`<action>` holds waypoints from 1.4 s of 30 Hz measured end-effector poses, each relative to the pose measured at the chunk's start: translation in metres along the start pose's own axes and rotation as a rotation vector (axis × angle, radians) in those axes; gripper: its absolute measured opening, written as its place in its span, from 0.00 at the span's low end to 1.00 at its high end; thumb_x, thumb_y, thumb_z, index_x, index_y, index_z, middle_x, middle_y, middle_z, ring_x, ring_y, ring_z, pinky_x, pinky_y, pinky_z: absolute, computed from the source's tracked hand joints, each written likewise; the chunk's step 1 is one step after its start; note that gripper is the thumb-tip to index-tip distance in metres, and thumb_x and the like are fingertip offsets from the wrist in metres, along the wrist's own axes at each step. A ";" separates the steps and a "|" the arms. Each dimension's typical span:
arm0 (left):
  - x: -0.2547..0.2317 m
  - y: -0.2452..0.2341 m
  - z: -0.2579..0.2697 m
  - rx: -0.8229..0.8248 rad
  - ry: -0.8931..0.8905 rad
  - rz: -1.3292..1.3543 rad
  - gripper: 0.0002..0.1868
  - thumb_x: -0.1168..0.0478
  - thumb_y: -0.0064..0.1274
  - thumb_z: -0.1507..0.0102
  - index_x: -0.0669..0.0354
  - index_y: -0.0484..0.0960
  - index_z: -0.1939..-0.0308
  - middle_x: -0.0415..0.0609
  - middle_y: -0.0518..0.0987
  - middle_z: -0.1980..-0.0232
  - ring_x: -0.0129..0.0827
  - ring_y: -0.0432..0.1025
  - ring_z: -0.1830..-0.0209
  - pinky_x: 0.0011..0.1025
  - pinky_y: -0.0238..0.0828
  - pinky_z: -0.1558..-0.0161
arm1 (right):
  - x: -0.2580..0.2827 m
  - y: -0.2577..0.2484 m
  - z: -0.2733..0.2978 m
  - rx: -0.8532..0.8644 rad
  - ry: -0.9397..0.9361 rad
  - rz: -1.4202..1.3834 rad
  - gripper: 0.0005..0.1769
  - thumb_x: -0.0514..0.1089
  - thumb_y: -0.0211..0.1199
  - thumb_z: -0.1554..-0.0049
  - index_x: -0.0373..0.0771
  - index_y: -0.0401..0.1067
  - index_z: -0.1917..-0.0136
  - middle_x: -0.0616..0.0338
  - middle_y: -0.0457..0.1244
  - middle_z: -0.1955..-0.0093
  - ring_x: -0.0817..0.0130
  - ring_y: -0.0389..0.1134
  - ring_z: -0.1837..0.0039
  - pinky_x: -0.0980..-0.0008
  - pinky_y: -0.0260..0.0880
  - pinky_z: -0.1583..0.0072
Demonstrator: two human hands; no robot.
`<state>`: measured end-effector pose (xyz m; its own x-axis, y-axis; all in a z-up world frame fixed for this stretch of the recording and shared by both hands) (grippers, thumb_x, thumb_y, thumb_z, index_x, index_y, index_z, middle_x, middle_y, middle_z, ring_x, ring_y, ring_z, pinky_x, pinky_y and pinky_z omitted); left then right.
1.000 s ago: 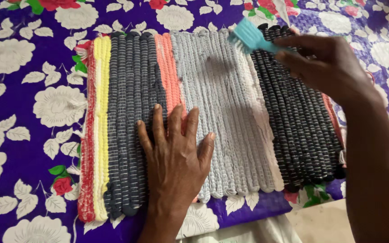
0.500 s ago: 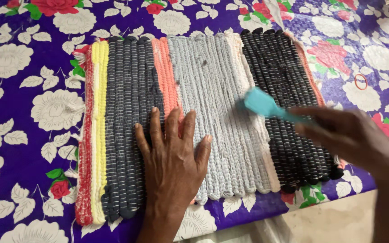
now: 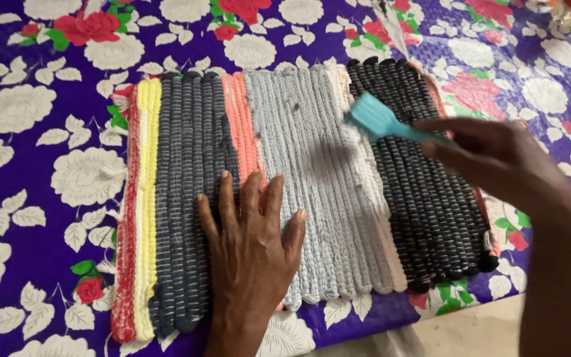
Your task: The person uses a blue brush to stroke the surface of a colorful woven mat placed on a table with a floral tablecloth.
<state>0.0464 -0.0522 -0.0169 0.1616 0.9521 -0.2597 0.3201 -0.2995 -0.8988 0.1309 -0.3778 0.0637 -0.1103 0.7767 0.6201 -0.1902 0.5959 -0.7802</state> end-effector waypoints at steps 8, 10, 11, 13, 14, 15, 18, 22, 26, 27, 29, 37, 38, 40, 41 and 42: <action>0.000 -0.002 0.001 0.005 -0.018 0.039 0.33 0.38 0.35 0.31 0.52 0.70 0.30 0.58 0.64 0.27 0.64 0.50 0.24 0.70 0.35 0.29 | 0.037 0.024 -0.029 -0.164 0.057 0.034 0.25 0.59 0.62 0.39 0.48 0.77 0.33 0.61 0.58 0.70 0.76 0.52 0.70 0.68 0.45 0.68; 0.000 -0.002 0.000 0.003 -0.017 0.039 0.33 0.38 0.35 0.31 0.52 0.70 0.31 0.58 0.64 0.28 0.64 0.50 0.24 0.70 0.35 0.29 | 0.022 0.021 -0.012 -0.083 0.154 0.086 0.24 0.60 0.61 0.40 0.50 0.77 0.35 0.62 0.61 0.72 0.72 0.53 0.73 0.65 0.48 0.71; 0.000 -0.002 0.000 0.001 -0.016 0.035 0.33 0.38 0.35 0.31 0.52 0.70 0.31 0.58 0.64 0.28 0.64 0.50 0.24 0.70 0.35 0.29 | 0.011 0.020 -0.001 -0.045 0.204 0.111 0.24 0.60 0.60 0.41 0.51 0.77 0.35 0.62 0.62 0.74 0.70 0.53 0.75 0.64 0.50 0.72; 0.000 -0.001 0.000 -0.002 -0.014 0.034 0.33 0.37 0.35 0.31 0.52 0.70 0.31 0.58 0.64 0.28 0.64 0.49 0.24 0.70 0.34 0.29 | -0.010 0.014 0.027 0.060 0.130 0.241 0.25 0.61 0.61 0.39 0.55 0.75 0.31 0.63 0.59 0.71 0.72 0.52 0.74 0.64 0.51 0.72; 0.000 -0.001 -0.001 0.000 -0.015 0.035 0.33 0.37 0.35 0.31 0.52 0.70 0.31 0.58 0.64 0.28 0.64 0.49 0.24 0.70 0.34 0.29 | -0.024 0.011 0.043 0.121 0.279 0.230 0.26 0.61 0.63 0.40 0.56 0.76 0.30 0.61 0.59 0.72 0.72 0.53 0.72 0.63 0.52 0.70; 0.000 -0.001 -0.001 0.001 -0.016 0.036 0.33 0.37 0.35 0.31 0.52 0.69 0.31 0.58 0.64 0.28 0.64 0.49 0.24 0.70 0.34 0.29 | -0.037 0.007 0.060 0.177 0.429 0.217 0.27 0.61 0.65 0.40 0.57 0.78 0.29 0.59 0.58 0.74 0.72 0.54 0.71 0.62 0.54 0.68; 0.001 0.000 0.001 -0.002 -0.014 0.031 0.33 0.37 0.34 0.31 0.52 0.69 0.30 0.58 0.64 0.27 0.64 0.49 0.24 0.70 0.34 0.29 | -0.069 -0.004 0.107 0.401 0.440 0.329 0.28 0.60 0.68 0.43 0.61 0.74 0.30 0.63 0.62 0.71 0.77 0.59 0.69 0.67 0.56 0.63; 0.000 0.001 0.000 0.012 -0.015 0.025 0.34 0.36 0.32 0.31 0.52 0.69 0.30 0.58 0.63 0.27 0.64 0.48 0.24 0.70 0.33 0.29 | -0.098 -0.013 0.117 0.438 0.479 0.286 0.27 0.57 0.69 0.42 0.59 0.75 0.29 0.58 0.62 0.69 0.76 0.60 0.65 0.68 0.61 0.61; 0.002 0.002 0.001 0.027 -0.014 0.018 0.34 0.36 0.31 0.31 0.51 0.68 0.30 0.57 0.63 0.27 0.64 0.47 0.24 0.70 0.33 0.29 | -0.074 -0.028 0.071 0.267 0.468 0.264 0.25 0.53 0.66 0.38 0.57 0.74 0.27 0.53 0.66 0.63 0.70 0.66 0.65 0.66 0.67 0.63; 0.002 0.003 0.000 0.028 -0.010 0.015 0.34 0.36 0.31 0.31 0.51 0.68 0.30 0.57 0.62 0.27 0.64 0.47 0.24 0.70 0.32 0.30 | -0.058 -0.032 0.056 0.227 0.450 0.287 0.24 0.53 0.64 0.36 0.56 0.73 0.27 0.52 0.67 0.61 0.67 0.67 0.65 0.65 0.69 0.64; 0.003 0.004 0.000 0.022 -0.012 0.011 0.34 0.36 0.30 0.31 0.50 0.68 0.30 0.57 0.62 0.27 0.64 0.47 0.24 0.70 0.32 0.30 | -0.022 -0.026 0.019 0.112 0.354 0.258 0.22 0.53 0.60 0.34 0.55 0.75 0.28 0.52 0.68 0.60 0.63 0.67 0.68 0.63 0.68 0.68; 0.001 0.002 0.000 0.019 -0.014 0.015 0.33 0.37 0.33 0.31 0.50 0.69 0.30 0.57 0.64 0.27 0.64 0.49 0.24 0.69 0.33 0.29 | 0.048 0.018 -0.087 -0.182 0.040 0.051 0.21 0.55 0.62 0.37 0.50 0.76 0.33 0.58 0.69 0.58 0.74 0.65 0.63 0.71 0.65 0.64; 0.001 0.002 0.000 0.008 -0.012 0.016 0.33 0.37 0.34 0.31 0.50 0.69 0.30 0.57 0.64 0.27 0.64 0.49 0.24 0.69 0.34 0.29 | 0.048 0.020 -0.092 -0.209 0.039 0.055 0.22 0.56 0.63 0.38 0.50 0.76 0.33 0.58 0.69 0.58 0.73 0.66 0.63 0.70 0.66 0.63; 0.001 0.001 0.000 0.000 -0.010 0.018 0.33 0.37 0.34 0.31 0.50 0.69 0.30 0.57 0.64 0.28 0.64 0.49 0.24 0.69 0.34 0.29 | 0.041 0.023 -0.088 -0.168 0.114 0.063 0.22 0.58 0.62 0.36 0.50 0.77 0.33 0.52 0.67 0.60 0.70 0.62 0.65 0.66 0.60 0.64; 0.000 0.001 0.000 0.003 -0.010 0.020 0.33 0.37 0.35 0.31 0.50 0.69 0.30 0.57 0.64 0.28 0.64 0.49 0.24 0.69 0.34 0.29 | 0.038 0.026 -0.083 -0.147 0.151 0.068 0.22 0.59 0.61 0.35 0.51 0.78 0.33 0.49 0.66 0.61 0.68 0.60 0.65 0.65 0.56 0.65; 0.000 0.000 0.001 0.007 -0.013 0.020 0.33 0.37 0.35 0.31 0.51 0.69 0.30 0.56 0.64 0.28 0.63 0.49 0.24 0.69 0.34 0.29 | 0.036 0.025 -0.075 -0.120 0.067 0.065 0.23 0.58 0.61 0.37 0.50 0.77 0.32 0.54 0.68 0.60 0.71 0.62 0.64 0.67 0.60 0.65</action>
<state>0.0459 -0.0518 -0.0174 0.1554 0.9465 -0.2827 0.3105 -0.3185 -0.8956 0.1952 -0.3194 0.0604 -0.0526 0.8239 0.5642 -0.0661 0.5609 -0.8252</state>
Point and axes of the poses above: each hand's wrist, its own z-axis away from the middle knuckle, its own y-axis out of the palm, x = y × z, the point moved 2 cm from there along -z, towards the middle knuckle
